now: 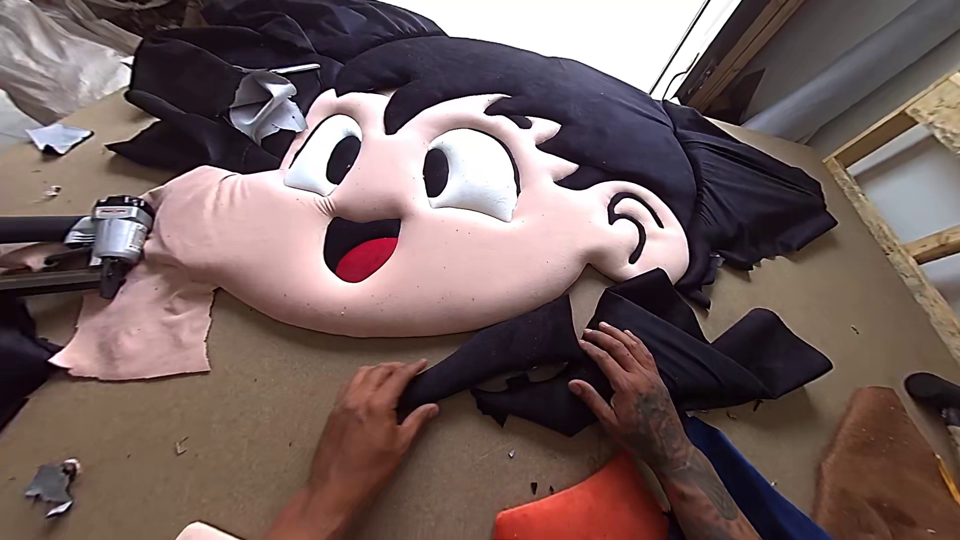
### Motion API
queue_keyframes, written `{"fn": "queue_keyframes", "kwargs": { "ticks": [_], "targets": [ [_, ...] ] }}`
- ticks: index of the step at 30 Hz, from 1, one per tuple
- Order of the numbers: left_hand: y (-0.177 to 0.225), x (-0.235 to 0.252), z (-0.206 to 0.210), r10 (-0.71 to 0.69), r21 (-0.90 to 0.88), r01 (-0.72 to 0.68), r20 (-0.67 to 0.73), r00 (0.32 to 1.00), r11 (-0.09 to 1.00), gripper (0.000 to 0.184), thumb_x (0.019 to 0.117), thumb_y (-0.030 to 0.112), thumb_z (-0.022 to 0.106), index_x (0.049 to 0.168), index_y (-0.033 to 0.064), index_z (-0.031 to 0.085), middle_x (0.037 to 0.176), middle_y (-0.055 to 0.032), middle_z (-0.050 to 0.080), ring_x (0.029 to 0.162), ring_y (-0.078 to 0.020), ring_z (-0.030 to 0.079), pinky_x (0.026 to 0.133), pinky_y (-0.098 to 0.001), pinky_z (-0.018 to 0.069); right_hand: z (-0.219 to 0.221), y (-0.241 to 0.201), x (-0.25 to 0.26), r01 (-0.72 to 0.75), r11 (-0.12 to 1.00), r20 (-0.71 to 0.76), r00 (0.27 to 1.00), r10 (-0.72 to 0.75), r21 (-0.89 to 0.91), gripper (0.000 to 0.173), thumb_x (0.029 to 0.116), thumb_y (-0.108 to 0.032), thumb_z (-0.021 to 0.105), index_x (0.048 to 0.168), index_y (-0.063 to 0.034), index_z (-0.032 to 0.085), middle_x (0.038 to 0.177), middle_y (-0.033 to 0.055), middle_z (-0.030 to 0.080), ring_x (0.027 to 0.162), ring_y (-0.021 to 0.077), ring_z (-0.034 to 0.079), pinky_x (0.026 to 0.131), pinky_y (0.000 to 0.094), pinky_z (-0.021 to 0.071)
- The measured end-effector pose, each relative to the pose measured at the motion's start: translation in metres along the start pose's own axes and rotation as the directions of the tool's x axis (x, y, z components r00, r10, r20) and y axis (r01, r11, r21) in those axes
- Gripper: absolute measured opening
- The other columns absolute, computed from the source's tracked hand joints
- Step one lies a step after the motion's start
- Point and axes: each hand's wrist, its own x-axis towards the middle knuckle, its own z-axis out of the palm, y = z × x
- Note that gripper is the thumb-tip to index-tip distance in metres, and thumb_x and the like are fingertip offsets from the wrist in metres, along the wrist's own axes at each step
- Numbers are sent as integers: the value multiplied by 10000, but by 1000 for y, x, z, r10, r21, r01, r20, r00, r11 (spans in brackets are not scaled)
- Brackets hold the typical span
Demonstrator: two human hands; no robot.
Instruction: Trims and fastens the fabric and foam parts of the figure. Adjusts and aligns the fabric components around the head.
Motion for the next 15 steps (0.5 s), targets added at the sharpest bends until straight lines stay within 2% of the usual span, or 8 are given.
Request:
{"fn": "queue_keyframes", "kwargs": {
  "ticks": [4, 7, 9, 12, 15],
  "targets": [
    [-8, 4, 1, 65, 33, -65, 5, 998, 997, 429, 891, 535, 675, 1279, 358, 716, 1198, 67, 694, 1123, -148, 636, 944, -364, 553, -1, 0, -2, 4, 1000, 9, 1000, -3, -13, 592, 949, -688, 508, 1322, -266, 689, 1456, -65, 602, 1466, 178, 439, 1240, 496, 334],
    [-37, -1, -16, 87, 39, -87, 1, 996, 995, 390, 916, 496, 678, 1287, 380, 709, 1233, 96, 690, 1199, -129, 611, 1014, -368, 528, 0, 2, -6, -11, 1000, 2, 1000, 11, -27, 591, 945, -679, 511, 1320, -259, 688, 1451, -40, 610, 1456, 215, 456, 1226, 532, 335],
    [-55, -1, -32, 118, 66, -118, 4, 993, 991, 346, 942, 446, 678, 1285, 410, 702, 1256, 147, 692, 1236, -108, 599, 1057, -403, 492, -1, -3, -3, -29, 996, 41, 999, 33, -79, 644, 920, -711, 512, 1305, -225, 689, 1424, 15, 629, 1427, 279, 483, 1195, 572, 338],
    [-72, 1, -47, 157, 104, -158, 22, 987, 982, 308, 966, 400, 670, 1271, 440, 691, 1278, 220, 681, 1280, -75, 562, 1113, -432, 419, 0, -38, 16, 3, 1000, 154, 988, -1, -10, 796, 852, -752, 608, 1409, -183, 610, 1448, 133, 588, 1410, 363, 482, 1189, 609, 308],
    [-85, 0, -49, 137, 123, -139, 25, 990, 983, 300, 998, 432, 622, 1294, 434, 675, 1288, 213, 678, 1299, -76, 553, 1145, -437, 393, 18, -74, 39, 99, 990, 190, 975, -117, 105, 839, 826, -745, 652, 1478, -228, 544, 1545, 144, 497, 1468, 370, 408, 1200, 587, 309]
  ]
}}
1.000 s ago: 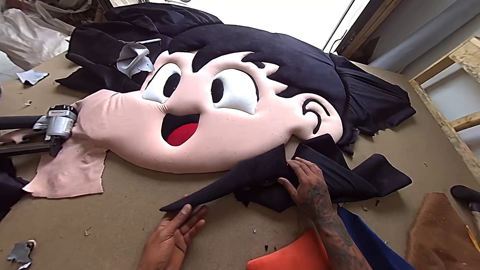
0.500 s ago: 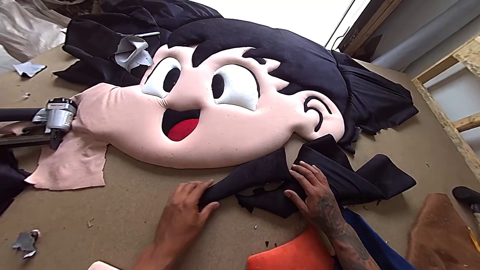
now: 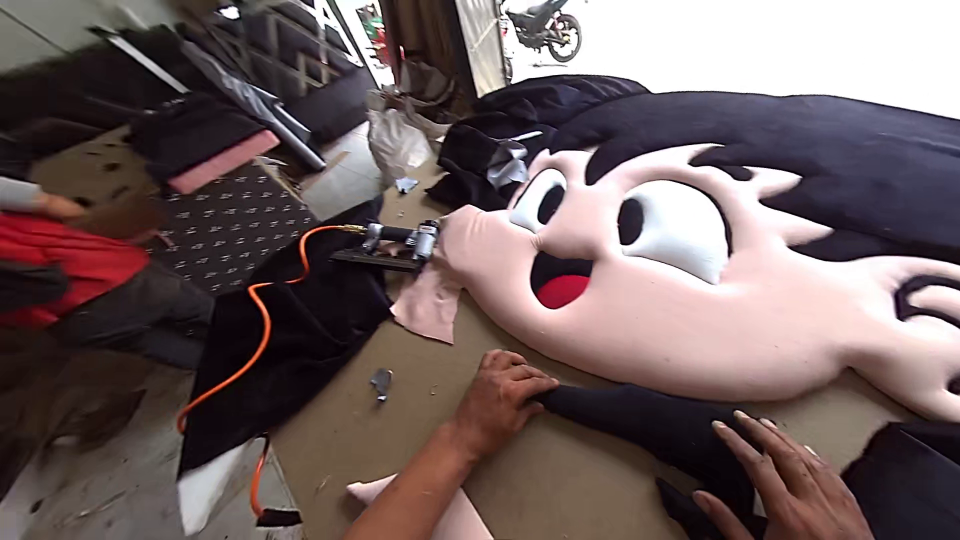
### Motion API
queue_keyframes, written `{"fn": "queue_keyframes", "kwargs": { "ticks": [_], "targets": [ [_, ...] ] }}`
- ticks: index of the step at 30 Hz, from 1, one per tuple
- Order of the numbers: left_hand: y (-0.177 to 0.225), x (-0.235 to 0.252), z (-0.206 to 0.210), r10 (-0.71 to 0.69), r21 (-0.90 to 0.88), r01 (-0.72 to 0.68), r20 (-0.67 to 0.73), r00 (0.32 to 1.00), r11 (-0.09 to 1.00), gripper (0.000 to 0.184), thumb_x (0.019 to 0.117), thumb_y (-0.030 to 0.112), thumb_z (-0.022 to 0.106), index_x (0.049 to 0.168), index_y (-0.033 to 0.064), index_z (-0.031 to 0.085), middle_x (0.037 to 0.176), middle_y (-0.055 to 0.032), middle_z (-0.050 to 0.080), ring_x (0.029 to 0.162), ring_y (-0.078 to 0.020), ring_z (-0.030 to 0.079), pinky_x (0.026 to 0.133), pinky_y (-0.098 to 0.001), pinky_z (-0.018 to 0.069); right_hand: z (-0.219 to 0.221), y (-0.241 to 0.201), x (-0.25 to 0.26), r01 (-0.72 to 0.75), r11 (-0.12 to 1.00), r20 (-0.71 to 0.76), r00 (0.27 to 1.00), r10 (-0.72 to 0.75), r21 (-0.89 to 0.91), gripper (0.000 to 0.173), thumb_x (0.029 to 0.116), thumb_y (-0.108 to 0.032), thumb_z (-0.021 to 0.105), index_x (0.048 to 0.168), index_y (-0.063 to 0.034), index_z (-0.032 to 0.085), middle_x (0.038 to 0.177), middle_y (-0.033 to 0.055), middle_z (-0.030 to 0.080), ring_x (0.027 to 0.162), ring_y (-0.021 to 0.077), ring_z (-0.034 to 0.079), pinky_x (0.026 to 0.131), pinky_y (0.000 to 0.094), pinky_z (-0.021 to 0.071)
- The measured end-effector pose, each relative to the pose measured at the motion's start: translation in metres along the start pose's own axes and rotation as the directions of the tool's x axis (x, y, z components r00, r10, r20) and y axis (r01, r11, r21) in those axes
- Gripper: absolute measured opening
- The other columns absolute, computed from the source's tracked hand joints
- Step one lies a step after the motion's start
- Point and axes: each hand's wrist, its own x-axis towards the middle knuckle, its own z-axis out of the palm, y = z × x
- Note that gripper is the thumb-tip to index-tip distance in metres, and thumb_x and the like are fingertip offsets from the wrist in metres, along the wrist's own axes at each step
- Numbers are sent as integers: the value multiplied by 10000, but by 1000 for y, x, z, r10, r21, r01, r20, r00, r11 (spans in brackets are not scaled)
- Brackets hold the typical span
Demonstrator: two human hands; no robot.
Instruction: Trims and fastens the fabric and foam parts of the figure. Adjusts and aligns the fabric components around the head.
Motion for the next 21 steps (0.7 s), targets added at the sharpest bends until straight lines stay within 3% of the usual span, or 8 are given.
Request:
{"fn": "queue_keyframes", "kwargs": {
  "ticks": [3, 5, 8, 10, 14, 17, 21],
  "targets": [
    [-10, -11, 1, -81, 23, 82, -46, 996, 996, 287, 998, 484, 605, 1266, 432, 695, 1266, 207, 692, 1278, -73, 574, 1144, -427, 404, 14, 2, 17, -10, 1000, 72, 997, 10, -7, 931, 787, -760, 665, 1508, -192, 508, 1565, 199, 456, 1474, 437, 370, 1160, 608, 351],
    [-18, -18, 0, -142, 24, 145, -87, 986, 989, 280, 990, 507, 606, 1235, 427, 716, 1243, 202, 703, 1260, -73, 589, 1127, -416, 427, 15, 13, 21, -11, 1000, 90, 996, 12, -4, 940, 752, -720, 727, 1494, -178, 525, 1526, 218, 488, 1456, 444, 389, 1155, 598, 362],
    [-30, -21, 3, -211, 0, 213, -132, 969, 977, 276, 972, 552, 620, 1197, 445, 739, 1232, 176, 707, 1246, -75, 595, 1056, -376, 492, 11, 13, 21, 4, 1000, 96, 995, -4, -10, 910, 721, -685, 776, 1456, -189, 569, 1451, 188, 560, 1389, 413, 468, 1129, 566, 399],
    [-38, -13, 0, -244, -12, 246, -173, 954, 969, 259, 925, 553, 689, 1133, 424, 771, 1217, 135, 702, 1215, -97, 605, 1009, -360, 535, 10, -2, 22, -13, 999, 87, 996, 16, -33, 893, 693, -681, 786, 1422, -200, 601, 1401, 159, 604, 1319, 407, 529, 1052, 578, 456],
    [-56, 8, -7, -299, -27, 304, -274, 914, 952, 295, 818, 484, 827, 1073, 337, 805, 1149, 80, 714, 1057, -118, 665, 896, -360, 582, 15, -46, 23, -14, 998, 45, 999, 17, -54, 803, 733, -687, 747, 1380, -222, 647, 1327, 136, 652, 1225, 394, 588, 964, 589, 494],
    [-63, 20, -10, -328, -22, 335, -271, 905, 942, 304, 810, 450, 849, 1081, 319, 806, 1132, 79, 722, 1026, -113, 672, 904, -369, 572, 32, -67, 21, -11, 998, -61, 998, 7, -68, 712, 759, -694, 694, 1342, -288, 674, 1320, 97, 654, 1215, 355, 589, 979, 578, 466],
    [-70, 25, -14, -323, -61, 318, -249, 913, 946, 307, 791, 429, 868, 1065, 301, 810, 1126, 79, 742, 1034, -116, 686, 923, -402, 567, 47, -69, 24, -2, 1000, -128, 992, -1, -26, 653, 802, -643, 675, 1344, -280, 676, 1347, 91, 647, 1240, 335, 588, 1002, 554, 476]
  ]
}}
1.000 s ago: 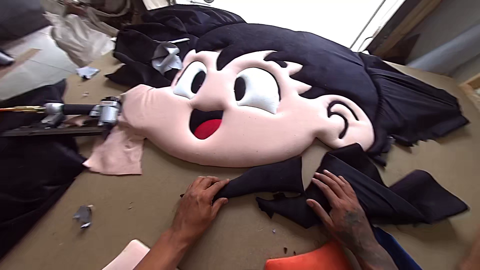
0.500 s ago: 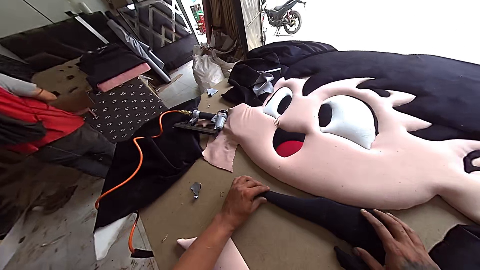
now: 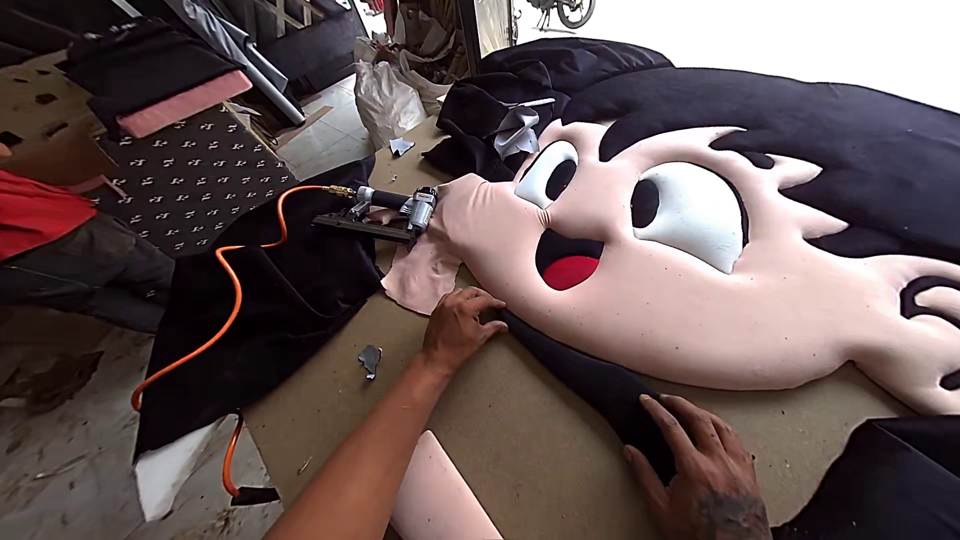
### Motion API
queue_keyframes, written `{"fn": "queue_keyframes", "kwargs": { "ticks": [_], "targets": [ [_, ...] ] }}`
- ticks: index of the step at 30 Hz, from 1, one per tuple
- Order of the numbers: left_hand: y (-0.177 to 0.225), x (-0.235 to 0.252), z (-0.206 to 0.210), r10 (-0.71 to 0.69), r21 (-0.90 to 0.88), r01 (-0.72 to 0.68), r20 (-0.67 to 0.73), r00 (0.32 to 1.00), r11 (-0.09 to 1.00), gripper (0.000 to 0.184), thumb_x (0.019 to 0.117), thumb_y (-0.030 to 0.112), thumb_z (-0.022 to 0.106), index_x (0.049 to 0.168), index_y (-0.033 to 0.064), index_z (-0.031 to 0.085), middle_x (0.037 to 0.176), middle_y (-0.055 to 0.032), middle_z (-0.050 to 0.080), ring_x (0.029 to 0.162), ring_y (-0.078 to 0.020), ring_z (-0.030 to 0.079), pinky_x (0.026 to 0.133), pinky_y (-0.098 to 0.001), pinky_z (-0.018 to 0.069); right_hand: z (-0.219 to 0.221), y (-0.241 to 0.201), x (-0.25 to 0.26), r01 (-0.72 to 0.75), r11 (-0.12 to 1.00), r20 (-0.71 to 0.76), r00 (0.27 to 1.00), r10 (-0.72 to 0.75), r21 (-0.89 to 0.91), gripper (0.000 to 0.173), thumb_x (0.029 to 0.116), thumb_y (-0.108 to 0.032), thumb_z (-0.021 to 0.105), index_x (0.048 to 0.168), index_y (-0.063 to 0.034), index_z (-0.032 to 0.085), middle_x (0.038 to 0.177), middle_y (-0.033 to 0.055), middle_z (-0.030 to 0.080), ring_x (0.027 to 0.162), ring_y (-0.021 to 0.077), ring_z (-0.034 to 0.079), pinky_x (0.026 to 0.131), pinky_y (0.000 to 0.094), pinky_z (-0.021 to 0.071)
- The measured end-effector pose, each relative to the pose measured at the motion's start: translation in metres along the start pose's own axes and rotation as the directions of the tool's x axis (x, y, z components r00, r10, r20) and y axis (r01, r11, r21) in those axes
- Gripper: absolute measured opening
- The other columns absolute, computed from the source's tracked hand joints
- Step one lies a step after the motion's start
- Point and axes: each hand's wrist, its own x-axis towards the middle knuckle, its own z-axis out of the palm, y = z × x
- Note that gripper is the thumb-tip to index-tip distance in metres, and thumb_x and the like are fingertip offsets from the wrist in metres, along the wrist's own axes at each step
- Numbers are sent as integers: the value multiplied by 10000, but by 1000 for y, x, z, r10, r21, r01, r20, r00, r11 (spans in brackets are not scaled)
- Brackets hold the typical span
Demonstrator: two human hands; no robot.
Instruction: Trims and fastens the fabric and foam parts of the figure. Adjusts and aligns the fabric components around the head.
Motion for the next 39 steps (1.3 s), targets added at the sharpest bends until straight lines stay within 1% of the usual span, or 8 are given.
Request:
{"fn": "queue_keyframes", "kwargs": {
  "ticks": [6, 13, 18, 22, 27, 30, 37, 39],
  "targets": [
    [1, 5, -4, 21, -37, -20, 40, 999, 999, 310, 783, 380, 886, 1064, 273, 809, 1136, 55, 742, 1051, -149, 686, 931, -424, 569, -24, 13, -19, -113, 988, 104, 987, 124, -100, 980, 660, -814, 664, 1471, -273, 565, 1425, 87, 602, 1314, 329, 552, 1094, 603, 414],
    [5, 4, -10, 0, -35, 2, 57, 998, 999, 355, 781, 322, 896, 1096, 199, 791, 1130, -50, 739, 1047, -250, 696, 899, -525, 560, -42, 20, -32, -158, 986, 38, 987, 156, 51, 768, 817, -703, 701, 1431, -251, 607, 1462, 50, 578, 1358, 239, 539, 1067, 441, 517],
    [15, -5, -13, 50, 9, -50, 51, 997, 999, 443, 815, 329, 855, 1209, 159, 746, 1241, -136, 690, 1147, -376, 644, 984, -606, 489, -112, 92, -51, -50, 998, 141, 989, 55, -41, 729, 774, -721, 713, 1379, -320, 639, 1460, -44, 581, 1430, 204, 465, 1160, 504, 427],
    [33, -15, -8, 213, -59, -210, 47, 976, 976, 472, 863, 499, 747, 1232, 204, 748, 1327, -74, 659, 1238, -340, 592, 1040, -578, 449, -124, 132, -71, 83, 992, 289, 956, -51, -99, 736, 743, -773, 689, 1369, -391, 631, 1525, -40, 526, 1490, 263, 383, 1202, 588, 336],
    [70, -18, 21, 465, -176, -455, 18, 885, 873, 461, 892, 610, 678, 1212, 291, 766, 1333, -28, 655, 1292, -266, 557, 1089, -537, 412, -106, 134, -80, 184, 982, 302, 939, -162, -45, 860, 697, -856, 653, 1430, -411, 584, 1594, 1, 453, 1545, 329, 268, 1226, 671, 221],
    [70, -20, 37, 467, -222, -455, 0, 884, 862, 419, 874, 609, 702, 1163, 318, 787, 1315, -3, 664, 1303, -244, 545, 1110, -531, 391, -110, 147, -79, 185, 982, 257, 952, -167, -48, 1045, 624, -917, 646, 1490, -345, 533, 1614, 19, 423, 1545, 300, 282, 1249, 608, 251],
    [63, -26, 45, 448, -275, -440, -38, 893, 855, 386, 876, 548, 734, 1167, 300, 789, 1245, 18, 687, 1299, -243, 539, 1141, -512, 372, -139, 248, -104, -22, 977, 250, 965, 76, -211, 1379, 462, -982, 633, 1602, -252, 375, 1680, 104, 286, 1546, 375, 239, 1196, 636, 285],
    [63, -26, 46, 436, -274, -430, -42, 899, 860, 381, 873, 553, 736, 1156, 306, 793, 1228, 32, 697, 1285, -234, 551, 1142, -506, 375, -133, 255, -110, -41, 975, 227, 969, 92, -218, 1413, 445, -986, 637, 1612, -242, 352, 1660, 69, 334, 1504, 315, 345, 1153, 586, 369]
  ]
}}
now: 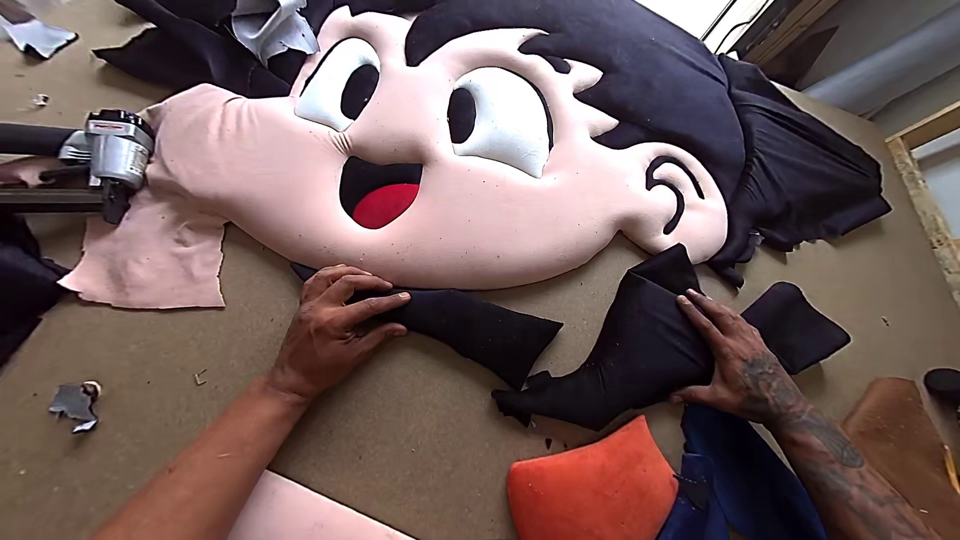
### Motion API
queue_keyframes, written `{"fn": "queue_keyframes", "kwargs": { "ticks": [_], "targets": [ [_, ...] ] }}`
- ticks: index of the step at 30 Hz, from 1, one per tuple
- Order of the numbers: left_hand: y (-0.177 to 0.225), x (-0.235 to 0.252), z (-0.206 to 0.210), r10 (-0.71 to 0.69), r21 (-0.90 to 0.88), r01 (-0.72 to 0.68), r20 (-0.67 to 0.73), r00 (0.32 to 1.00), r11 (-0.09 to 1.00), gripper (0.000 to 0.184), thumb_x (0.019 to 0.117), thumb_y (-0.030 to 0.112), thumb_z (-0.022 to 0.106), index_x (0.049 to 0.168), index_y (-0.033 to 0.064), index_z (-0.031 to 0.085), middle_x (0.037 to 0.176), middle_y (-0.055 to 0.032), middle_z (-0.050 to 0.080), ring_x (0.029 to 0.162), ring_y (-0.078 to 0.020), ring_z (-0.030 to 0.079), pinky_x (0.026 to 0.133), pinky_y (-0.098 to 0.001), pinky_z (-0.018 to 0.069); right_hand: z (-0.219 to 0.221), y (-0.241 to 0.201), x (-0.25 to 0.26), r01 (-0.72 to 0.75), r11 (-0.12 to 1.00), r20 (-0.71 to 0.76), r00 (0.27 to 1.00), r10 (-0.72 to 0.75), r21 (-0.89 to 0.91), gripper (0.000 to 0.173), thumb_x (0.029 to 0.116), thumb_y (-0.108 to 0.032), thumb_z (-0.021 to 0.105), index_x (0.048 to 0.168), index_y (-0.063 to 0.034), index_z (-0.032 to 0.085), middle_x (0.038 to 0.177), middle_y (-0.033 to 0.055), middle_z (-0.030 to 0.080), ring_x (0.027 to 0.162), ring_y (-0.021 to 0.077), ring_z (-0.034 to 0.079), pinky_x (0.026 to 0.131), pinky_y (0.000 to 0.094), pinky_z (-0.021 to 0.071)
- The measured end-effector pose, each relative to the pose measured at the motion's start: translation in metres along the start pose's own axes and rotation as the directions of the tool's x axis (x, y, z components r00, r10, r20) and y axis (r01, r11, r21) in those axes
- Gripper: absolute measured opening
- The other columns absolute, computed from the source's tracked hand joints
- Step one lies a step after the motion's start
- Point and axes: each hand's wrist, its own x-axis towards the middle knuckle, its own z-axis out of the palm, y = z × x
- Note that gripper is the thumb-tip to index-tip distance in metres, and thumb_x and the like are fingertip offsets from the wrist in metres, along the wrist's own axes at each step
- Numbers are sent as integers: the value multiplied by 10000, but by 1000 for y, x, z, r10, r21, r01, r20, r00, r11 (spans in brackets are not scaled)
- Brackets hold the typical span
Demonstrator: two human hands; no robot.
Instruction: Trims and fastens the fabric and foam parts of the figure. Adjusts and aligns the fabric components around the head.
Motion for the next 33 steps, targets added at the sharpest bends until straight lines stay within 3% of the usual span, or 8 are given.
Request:
{"fn": "queue_keyframes", "kwargs": {
  "ticks": [4, 12, 20, 25, 28, 31, 33],
  "targets": [
    [1, 2, -1, -12, -4, 12, -2, 1000, 1000, 367, 870, 551, 742, 1147, 317, 796, 1206, 36, 703, 1244, -220, 573, 1145, -507, 369, 4, -24, 6, 47, 999, -52, 998, -47, -3, 1345, 486, -990, 608, 1593, -255, 400, 1623, 66, 391, 1404, 297, 457, 1076, 544, 424],
    [2, 1, -2, -44, 3, 44, 15, 999, 999, 380, 855, 581, 742, 1146, 341, 793, 1215, 57, 695, 1241, -202, 563, 1134, -508, 355, 5, -55, 25, 118, 992, -73, 991, -114, 47, 1263, 522, -970, 623, 1568, -284, 445, 1633, 63, 383, 1425, 283, 438, 1119, 537, 392],
    [0, 2, -2, -52, -4, 52, 26, 998, 999, 387, 842, 586, 744, 1138, 343, 795, 1207, 64, 696, 1235, -209, 559, 1119, -519, 354, 1, -66, 48, 127, 987, -33, 992, -125, 93, 1251, 489, -931, 680, 1551, -305, 470, 1619, 54, 403, 1425, 285, 433, 1120, 553, 381],
    [8, 4, 1, -17, 86, 13, 48, 999, 996, 632, 775, 727, 716, 1228, 288, 753, 1244, 41, 687, 1237, -231, 557, 1105, -553, 350, 2, -63, 41, 109, 989, -45, 993, -105, 99, 1242, 499, -935, 683, 1562, -339, 441, 1610, 30, 404, 1408, 255, 443, 1117, 535, 388],
    [16, 0, 8, -47, 156, 32, 94, 995, 987, 745, 772, 790, 661, 1315, 284, 714, 1202, -7, 682, 1186, -244, 583, 1071, -550, 400, 4, -56, 24, 66, 993, -60, 996, -60, 94, 1231, 494, -948, 673, 1550, -355, 453, 1572, 24, 446, 1368, 250, 480, 1089, 532, 424],
    [21, -3, 14, -74, 189, 53, 101, 992, 980, 697, 795, 812, 618, 1280, 326, 733, 1156, -18, 690, 1127, -243, 610, 983, -509, 469, 8, -42, -3, -9, 997, -86, 996, 16, 78, 1233, 477, -957, 675, 1541, -370, 462, 1506, 25, 510, 1317, 239, 521, 1043, 524, 463],
    [30, -2, 21, -83, 205, 61, 102, 991, 977, 705, 817, 815, 587, 1279, 304, 735, 1133, -43, 699, 1091, -259, 633, 945, -498, 504, 9, -35, -21, -77, 995, -100, 991, 83, 68, 1230, 473, -956, 677, 1536, -375, 468, 1478, 23, 531, 1294, 231, 534, 1018, 511, 478]
  ]
}}
